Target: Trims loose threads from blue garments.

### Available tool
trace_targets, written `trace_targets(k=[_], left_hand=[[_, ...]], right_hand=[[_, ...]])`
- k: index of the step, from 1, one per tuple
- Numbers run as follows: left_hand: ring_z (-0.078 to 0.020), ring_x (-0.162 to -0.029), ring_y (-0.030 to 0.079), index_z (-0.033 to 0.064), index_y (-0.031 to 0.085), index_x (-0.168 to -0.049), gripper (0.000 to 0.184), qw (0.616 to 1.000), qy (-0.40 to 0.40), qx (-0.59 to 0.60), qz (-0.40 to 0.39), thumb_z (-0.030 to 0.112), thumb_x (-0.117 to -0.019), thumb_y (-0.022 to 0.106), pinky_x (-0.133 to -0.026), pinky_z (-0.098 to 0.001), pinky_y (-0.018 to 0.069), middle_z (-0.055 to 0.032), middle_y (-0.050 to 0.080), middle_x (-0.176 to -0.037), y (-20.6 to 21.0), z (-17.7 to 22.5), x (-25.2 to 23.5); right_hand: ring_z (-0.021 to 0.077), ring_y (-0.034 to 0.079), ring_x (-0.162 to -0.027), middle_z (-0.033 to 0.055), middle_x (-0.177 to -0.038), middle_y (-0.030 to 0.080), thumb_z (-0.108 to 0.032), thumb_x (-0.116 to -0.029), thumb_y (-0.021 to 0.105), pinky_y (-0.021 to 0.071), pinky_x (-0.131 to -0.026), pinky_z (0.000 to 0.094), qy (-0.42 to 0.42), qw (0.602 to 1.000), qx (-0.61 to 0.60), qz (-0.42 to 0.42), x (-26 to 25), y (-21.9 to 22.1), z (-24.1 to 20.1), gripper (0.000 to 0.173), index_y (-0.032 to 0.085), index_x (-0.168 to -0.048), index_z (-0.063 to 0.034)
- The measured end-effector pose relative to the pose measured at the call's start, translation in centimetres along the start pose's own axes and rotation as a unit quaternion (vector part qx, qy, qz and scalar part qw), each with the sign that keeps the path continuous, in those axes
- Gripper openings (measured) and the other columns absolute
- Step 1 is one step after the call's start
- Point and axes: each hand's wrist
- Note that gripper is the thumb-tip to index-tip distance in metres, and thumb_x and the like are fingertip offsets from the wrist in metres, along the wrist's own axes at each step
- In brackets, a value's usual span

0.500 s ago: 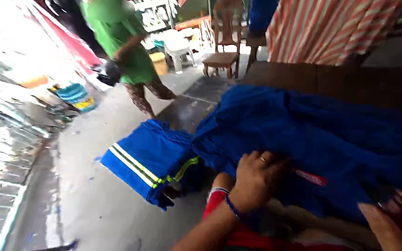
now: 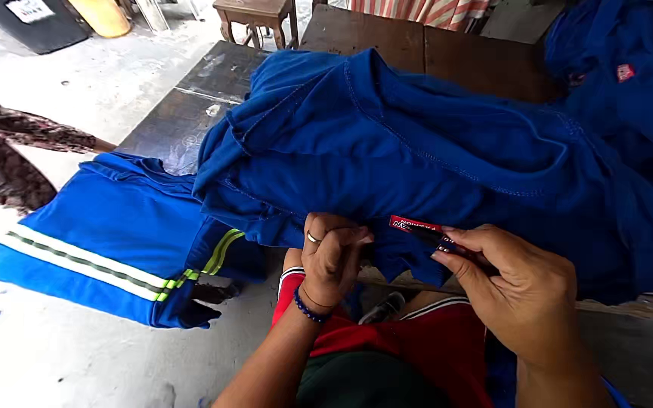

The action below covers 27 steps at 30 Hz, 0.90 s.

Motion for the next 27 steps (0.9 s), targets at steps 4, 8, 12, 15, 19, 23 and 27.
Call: trace_targets(k=[4,8,12,15,19,23,27], left_hand=[[-0.0051,-0.111,0.057,0.0118,0.062,-0.091,0.029,0.999,-0.010,0.031,-0.019,0.031,-0.1084,0.049,-0.097,-0.0205,0.0473,0.0005,0.060,-0.108,-1.1,0.1,0.5],[-0.0095,-0.108,0.055,0.0077,0.071,-0.101,0.017,0.999,-0.023,-0.025,-0.033,0.025,-0.0992,0.067,-0.098,-0.0219,0.0456,-0.0046,0.058,-0.110,-0.4,0.5,0.3],[-0.0149,-0.101,0.052,0.0094,0.075,-0.092,0.007,0.995,-0.021,-0.101,-0.010,0.016,-0.0925,0.074,-0.094,-0.0272,0.0392,-0.0050,0.058,-0.101,1.1,0.8,0.3],[-0.0139,-0.101,0.052,0.0090,0.073,-0.087,0.008,0.996,-0.030,-0.084,-0.017,0.014,-0.0935,0.072,-0.095,-0.0273,0.0386,-0.0042,0.058,-0.100,0.9,0.9,0.2],[-0.0098,-0.106,0.053,0.0084,0.071,-0.090,0.007,0.998,-0.051,-0.034,-0.030,0.014,-0.0954,0.069,-0.096,-0.0216,0.0421,-0.0039,0.057,-0.107,0.2,1.1,0.5],[-0.0057,-0.104,0.052,0.0113,0.068,-0.091,0.010,0.997,-0.068,0.003,-0.021,0.018,-0.0988,0.066,-0.093,-0.0195,0.0422,-0.0004,0.055,-0.106,0.3,1.2,0.3],[-0.0028,-0.104,0.051,0.0142,0.068,-0.090,0.012,0.995,-0.086,0.049,-0.011,0.022,-0.0994,0.067,-0.092,-0.0180,0.0416,0.0030,0.055,-0.105,0.4,1.6,0.3]], right_hand=[[-0.0054,0.064,-0.083,0.0026,-0.092,0.072,-0.016,-0.0987,0.067,0.0530,-0.077,0.0093,0.019,0.996,-0.084,0.023,-0.3,-0.2,1.1,0.021,0.071,-0.106,0.0033],[-0.0068,0.063,-0.081,-0.0072,-0.094,0.071,-0.016,-0.0944,0.072,0.0541,-0.073,0.0099,0.040,0.987,-0.153,0.038,-0.2,-0.8,1.4,0.021,0.067,-0.111,-0.0044],[-0.0070,0.061,-0.079,-0.0037,-0.089,0.070,-0.016,-0.0931,0.073,0.0524,-0.072,0.0085,0.029,0.990,-0.134,0.018,0.2,-1.0,1.3,0.021,0.068,-0.107,-0.0006],[-0.0065,0.061,-0.079,0.0015,-0.086,0.070,-0.019,-0.0939,0.072,0.0513,-0.074,0.0076,0.020,0.997,-0.077,-0.009,0.4,-0.9,1.0,0.023,0.071,-0.103,0.0020],[0.0010,0.063,-0.076,0.0054,-0.084,0.071,-0.024,-0.0967,0.068,0.0504,-0.070,0.0129,0.006,0.999,0.009,-0.039,0.3,-0.4,0.7,0.024,0.074,-0.100,-0.0011],[0.0108,0.063,-0.071,0.0068,-0.082,0.071,-0.025,-0.0982,0.064,0.0494,-0.063,0.0233,-0.016,0.996,0.073,-0.052,-0.1,0.3,0.5,0.025,0.076,-0.099,-0.0035],[0.0123,0.062,-0.067,0.0071,-0.079,0.070,-0.025,-0.0976,0.065,0.0476,-0.060,0.0244,-0.031,0.995,0.092,-0.034,-0.4,1.1,0.0,0.024,0.076,-0.097,-0.0033]])
Point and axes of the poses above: each hand's wrist, its own x-axis away from the middle knuckle, its own y-axis out of the palm, z = x × y
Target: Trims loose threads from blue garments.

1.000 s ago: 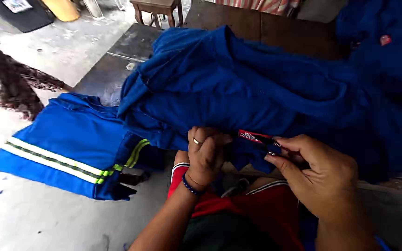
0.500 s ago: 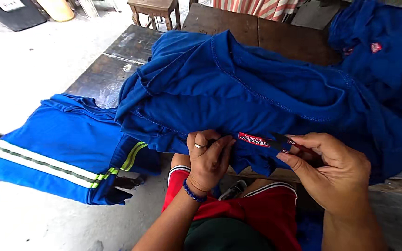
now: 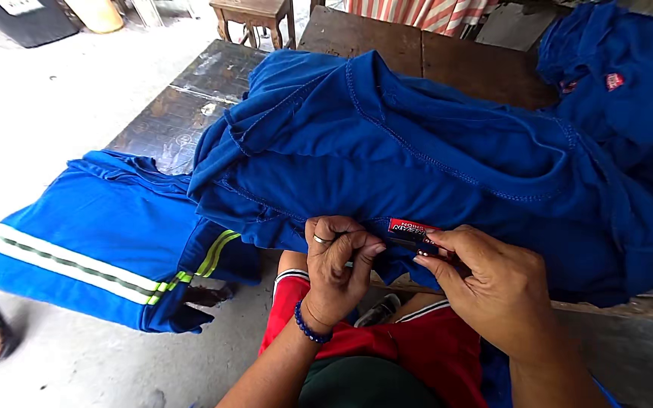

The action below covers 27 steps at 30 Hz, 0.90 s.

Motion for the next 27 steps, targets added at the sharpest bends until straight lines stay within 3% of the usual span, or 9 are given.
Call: trace_targets(k=[9,16,24,27], left_hand=[[-0.0013,-0.103,0.053,0.0132,0.066,-0.090,0.012,0.999,-0.023,0.027,0.001,0.021,-0.0997,0.066,-0.092,-0.0164,0.0440,0.0035,0.055,-0.105,-0.1,0.3,-0.1],[-0.0005,-0.104,0.054,0.0143,0.066,-0.091,0.011,0.998,-0.044,0.041,0.008,0.021,-0.1004,0.064,-0.092,-0.0161,0.0444,0.0045,0.056,-0.105,0.0,0.5,-0.3],[0.0001,-0.104,0.053,0.0145,0.065,-0.090,0.013,0.998,-0.043,0.054,-0.003,0.022,-0.1005,0.064,-0.092,-0.0161,0.0439,0.0055,0.055,-0.105,-0.1,0.4,-0.2],[0.0017,-0.106,0.053,0.0168,0.063,-0.092,0.015,0.997,-0.045,0.061,-0.009,0.026,-0.1039,0.059,-0.093,-0.0152,0.0445,0.0075,0.056,-0.106,-0.6,0.3,-0.1]], right_hand=[[0.0172,0.067,-0.071,0.0105,-0.082,0.073,-0.019,-0.0988,0.065,0.0501,-0.061,0.0271,-0.036,0.997,0.041,0.052,-0.3,1.7,-0.8,0.022,0.078,-0.101,-0.0010],[0.0138,0.063,-0.069,0.0094,-0.080,0.071,-0.022,-0.0977,0.066,0.0476,-0.060,0.0235,-0.012,1.000,0.011,0.024,0.3,0.2,-0.6,0.023,0.076,-0.098,-0.0012],[0.0170,0.064,-0.066,0.0086,-0.075,0.070,-0.018,-0.0996,0.063,0.0478,-0.058,0.0274,-0.023,0.996,0.054,0.061,-0.3,2.0,-1.4,0.022,0.078,-0.097,-0.0017],[0.0150,0.065,-0.069,0.0097,-0.078,0.070,-0.017,-0.0991,0.064,0.0500,-0.061,0.0259,0.013,0.997,0.012,0.080,0.1,1.4,-0.9,0.022,0.076,-0.099,0.0011]])
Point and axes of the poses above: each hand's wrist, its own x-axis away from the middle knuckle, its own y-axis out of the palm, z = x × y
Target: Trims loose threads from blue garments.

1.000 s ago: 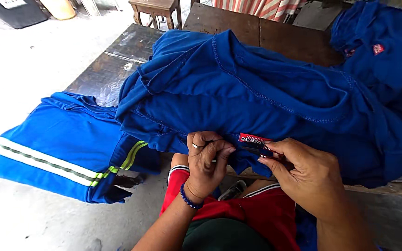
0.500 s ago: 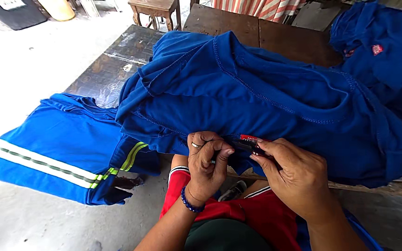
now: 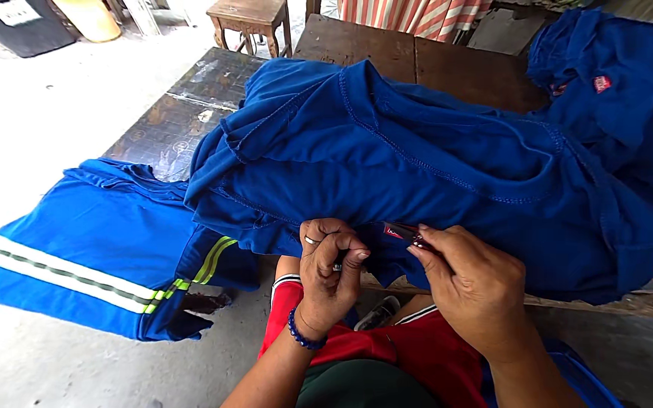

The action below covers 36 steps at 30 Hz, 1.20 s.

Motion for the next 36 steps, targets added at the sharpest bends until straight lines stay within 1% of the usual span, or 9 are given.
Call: trace_targets(k=[4,8,11,15,18,21,25,27,36], left_hand=[[0.0009,-0.112,0.055,0.0244,0.062,-0.093,0.028,0.999,0.010,0.051,0.015,0.038,-0.1093,0.044,-0.093,-0.0182,0.0470,0.0136,0.059,-0.111,-0.9,-0.4,0.3],[-0.0006,-0.120,0.052,0.0257,0.063,-0.109,0.017,0.998,0.058,-0.023,-0.012,0.037,-0.0975,0.067,-0.100,-0.0196,0.0463,0.0130,0.057,-0.120,-1.0,-0.7,0.3],[-0.0099,-0.121,0.048,0.0173,0.062,-0.111,0.026,0.983,0.078,-0.161,-0.035,0.028,-0.0910,0.076,-0.104,-0.0270,0.0383,0.0017,0.054,-0.122,-0.9,-0.3,-0.3],[-0.0127,-0.114,0.055,0.0087,0.073,-0.096,0.003,0.979,0.090,-0.181,-0.012,0.011,-0.0944,0.071,-0.100,-0.0260,0.0432,-0.0042,0.062,-0.114,-1.2,0.1,-0.9],[-0.0081,-0.116,0.058,0.0126,0.068,-0.100,0.005,0.984,0.082,-0.160,0.013,0.013,-0.1007,0.063,-0.100,-0.0252,0.0468,0.0019,0.065,-0.114,-2.2,0.3,-1.3],[-0.0088,-0.119,0.058,0.0142,0.065,-0.100,0.007,0.983,0.096,-0.155,-0.002,0.019,-0.1026,0.061,-0.102,-0.0274,0.0461,0.0039,0.066,-0.113,-3.1,0.7,-2.1],[-0.0185,-0.124,0.055,0.0120,0.071,-0.104,0.026,0.961,0.105,-0.232,-0.110,0.036,-0.0939,0.075,-0.108,-0.0405,0.0353,-0.0044,0.067,-0.121,-3.0,1.0,-2.6],[-0.0207,-0.125,0.055,0.0123,0.075,-0.103,0.018,0.955,0.110,-0.245,-0.122,0.028,-0.0941,0.075,-0.107,-0.0442,0.0316,-0.0063,0.069,-0.122,-2.7,0.7,-2.4],[-0.0107,-0.114,0.058,0.0121,0.071,-0.099,0.015,0.978,0.115,-0.165,-0.056,0.022,-0.1035,0.060,-0.104,-0.0339,0.0394,0.0024,0.068,-0.105,-2.9,1.6,-5.0]], right_hand=[[-0.0017,0.056,-0.075,0.0036,-0.084,0.065,-0.029,-0.0945,0.074,0.0461,-0.068,0.0112,0.062,0.996,-0.065,0.009,1.5,-2.9,2.1,0.032,0.065,-0.107,-0.0012],[0.0158,0.064,-0.069,0.0118,-0.079,0.072,-0.029,-0.0880,0.072,0.0489,-0.063,0.0274,0.028,0.996,0.086,-0.020,2.5,-4.6,3.2,0.030,0.075,-0.099,-0.0013],[0.0103,0.059,-0.066,0.0076,-0.070,0.065,-0.017,-0.0945,0.064,0.0439,-0.062,0.0212,0.006,0.999,0.039,0.016,2.8,-4.7,3.6,0.016,0.070,-0.087,-0.0044],[-0.0029,0.053,-0.074,0.0040,-0.079,0.058,-0.012,-0.0989,0.058,0.0412,-0.068,0.0068,0.007,0.996,-0.073,0.054,2.4,-5.2,3.9,0.012,0.063,-0.097,-0.0017],[0.0058,0.054,-0.079,0.0076,-0.093,0.055,-0.028,-0.0950,0.072,0.0429,-0.069,0.0130,-0.003,0.999,-0.007,0.031,2.6,-5.1,3.6,0.022,0.067,-0.101,-0.0072],[0.0193,0.059,-0.070,0.0143,-0.092,0.064,-0.030,-0.0933,0.071,0.0431,-0.056,0.0271,-0.033,0.995,0.098,-0.002,2.9,-4.2,3.4,0.023,0.073,-0.103,-0.0091],[0.0097,0.062,-0.079,0.0103,-0.089,0.067,-0.016,-0.0967,0.066,0.0471,-0.067,0.0174,-0.023,0.999,0.011,0.036,2.9,-4.3,3.6,0.012,0.073,-0.097,-0.0057],[0.0038,0.061,-0.087,0.0082,-0.092,0.065,-0.013,-0.0972,0.066,0.0480,-0.076,0.0115,-0.016,0.997,-0.052,0.061,2.5,-5.0,3.5,0.011,0.072,-0.099,-0.0037],[0.0020,0.058,-0.084,0.0072,-0.091,0.063,-0.013,-0.1024,0.060,0.0455,-0.073,0.0108,-0.027,0.995,-0.030,0.094,0.0,-6.1,3.7,0.015,0.068,-0.103,-0.0011]])
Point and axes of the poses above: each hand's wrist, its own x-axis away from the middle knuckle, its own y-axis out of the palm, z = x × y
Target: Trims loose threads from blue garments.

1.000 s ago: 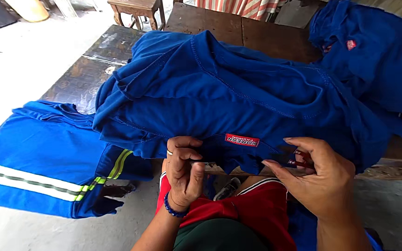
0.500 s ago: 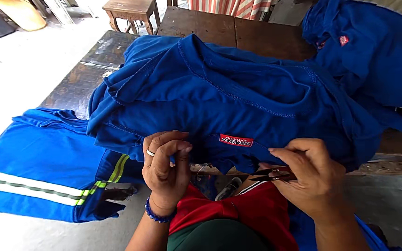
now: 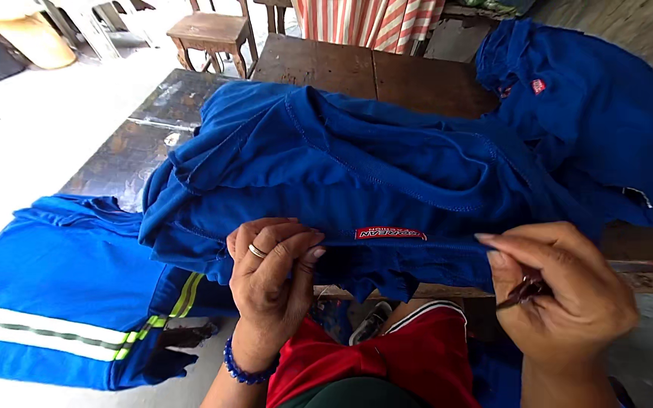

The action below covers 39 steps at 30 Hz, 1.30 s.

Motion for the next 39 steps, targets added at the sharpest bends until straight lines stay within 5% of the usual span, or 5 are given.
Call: trace_targets(k=[9,15,20,28,39], left_hand=[[-0.0351,-0.098,0.058,0.0087,0.077,-0.092,0.014,0.970,-0.075,-0.226,-0.044,0.021,-0.0902,0.071,-0.082,-0.0517,0.0420,-0.0137,0.067,-0.101,3.2,-0.8,-6.9],[-0.0084,-0.084,0.060,0.0014,0.078,-0.100,0.013,0.995,0.044,-0.050,-0.070,0.009,-0.0938,0.070,-0.076,-0.0160,0.0488,-0.0082,0.064,-0.091,3.6,1.9,-7.6],[-0.0152,-0.092,0.063,0.0068,0.079,-0.106,0.019,0.980,0.091,0.006,-0.177,0.019,-0.0962,0.069,-0.080,-0.0269,0.0524,-0.0070,0.066,-0.097,6.0,-0.3,-8.0],[-0.0161,-0.100,0.070,0.0011,0.078,-0.096,0.015,0.980,0.104,0.093,-0.145,0.007,-0.0969,0.065,-0.091,-0.0275,0.0556,-0.0117,0.075,-0.101,5.4,-1.8,-6.9],[-0.0154,-0.092,0.060,0.0046,0.080,-0.092,0.013,0.980,0.103,0.065,-0.158,0.011,-0.0952,0.069,-0.080,-0.0246,0.0487,-0.0071,0.066,-0.092,5.8,-1.7,-6.4]], right_hand=[[0.0164,0.057,-0.076,0.0074,-0.089,0.057,-0.011,-0.0858,0.076,0.0486,-0.066,0.0355,0.213,0.973,0.071,-0.047,-5.9,3.3,4.1,0.011,0.068,-0.087,-0.0036],[0.0171,0.057,-0.075,0.0073,-0.089,0.057,-0.011,-0.0843,0.076,0.0468,-0.063,0.0360,0.217,0.970,0.098,-0.046,-5.7,3.5,3.6,0.010,0.069,-0.087,-0.0048],[0.0179,0.057,-0.076,0.0076,-0.090,0.056,-0.011,-0.0852,0.075,0.0462,-0.063,0.0370,0.210,0.970,0.108,-0.051,-5.6,3.4,3.4,0.010,0.068,-0.088,-0.0046],[0.0025,0.061,-0.082,0.0031,-0.103,0.061,-0.024,-0.0929,0.070,0.0528,-0.068,0.0172,0.205,0.977,-0.033,-0.041,-5.2,1.5,3.0,0.031,0.058,-0.116,-0.0063],[-0.0048,0.062,-0.080,0.0039,-0.090,0.070,-0.015,-0.0969,0.070,0.0519,-0.073,0.0078,0.117,0.991,-0.063,-0.022,0.1,1.7,-0.6,0.021,0.068,-0.104,0.0043]])
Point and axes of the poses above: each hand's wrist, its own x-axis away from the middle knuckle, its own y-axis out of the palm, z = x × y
